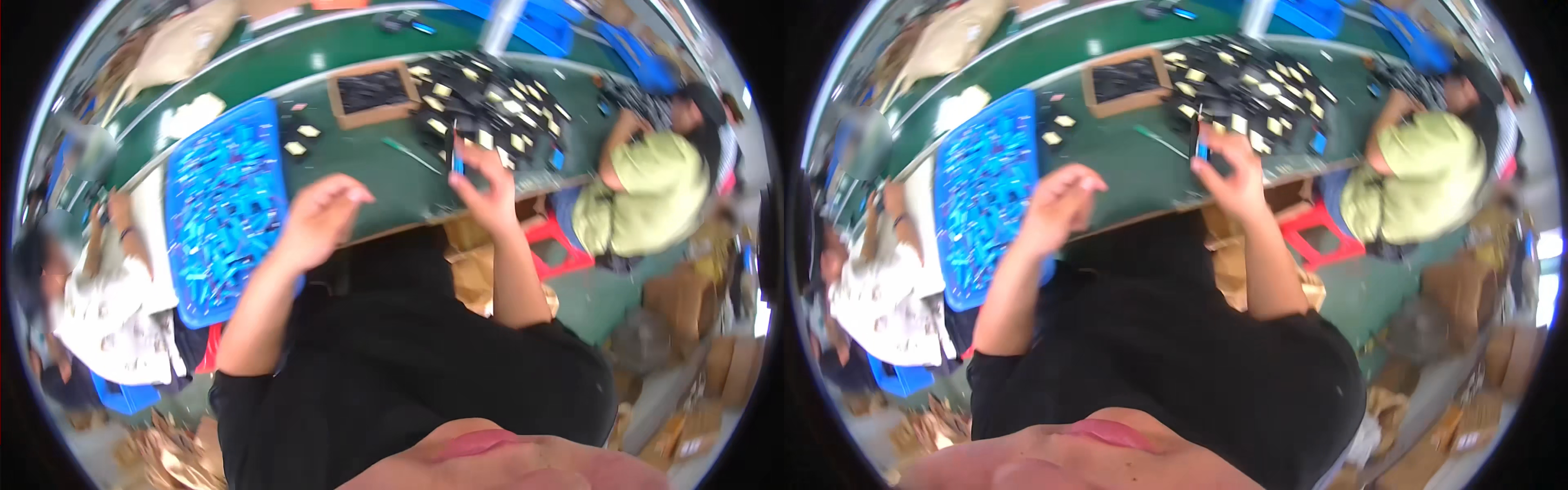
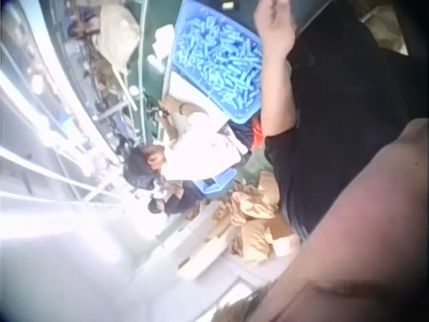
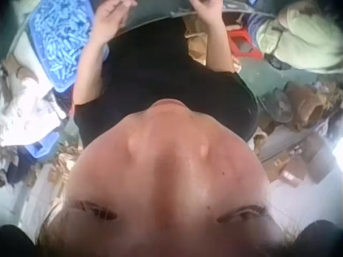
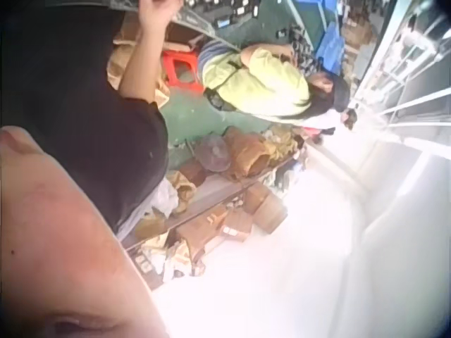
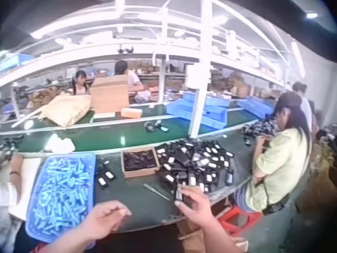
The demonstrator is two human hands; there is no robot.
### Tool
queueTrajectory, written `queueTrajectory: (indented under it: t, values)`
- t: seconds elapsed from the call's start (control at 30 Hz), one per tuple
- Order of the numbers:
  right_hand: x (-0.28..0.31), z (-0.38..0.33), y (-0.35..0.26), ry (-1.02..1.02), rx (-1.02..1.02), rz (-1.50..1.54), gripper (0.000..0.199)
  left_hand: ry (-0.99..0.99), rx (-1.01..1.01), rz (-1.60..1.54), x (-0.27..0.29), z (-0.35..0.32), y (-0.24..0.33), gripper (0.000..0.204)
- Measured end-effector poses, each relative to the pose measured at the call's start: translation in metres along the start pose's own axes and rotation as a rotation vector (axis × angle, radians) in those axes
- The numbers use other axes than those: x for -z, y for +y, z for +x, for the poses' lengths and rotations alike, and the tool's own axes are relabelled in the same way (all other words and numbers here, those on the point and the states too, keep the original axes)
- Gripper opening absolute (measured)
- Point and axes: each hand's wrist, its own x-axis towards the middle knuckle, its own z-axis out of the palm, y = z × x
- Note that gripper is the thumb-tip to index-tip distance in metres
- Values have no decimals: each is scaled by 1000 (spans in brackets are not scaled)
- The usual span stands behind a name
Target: Assembling cylindrical batteries into plastic cases on a production line.
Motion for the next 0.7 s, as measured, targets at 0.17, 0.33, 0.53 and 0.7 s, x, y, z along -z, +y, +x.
queueTrajectory:
  t: [0.17,0.33,0.53,0.7]
  values:
    - [96,32,71,247,-344,-458,36,340,-445,1371,49,41,-14,21]
    - [170,53,166,176,-565,-899,39,404,-123,1883,66,86,-48,12]
    - [195,43,212,235,-313,-1050,46,220,-10,1849,51,98,-57,19]
    - [84,40,113,452,-86,-436,29,459,-57,1888,42,81,-60,23]
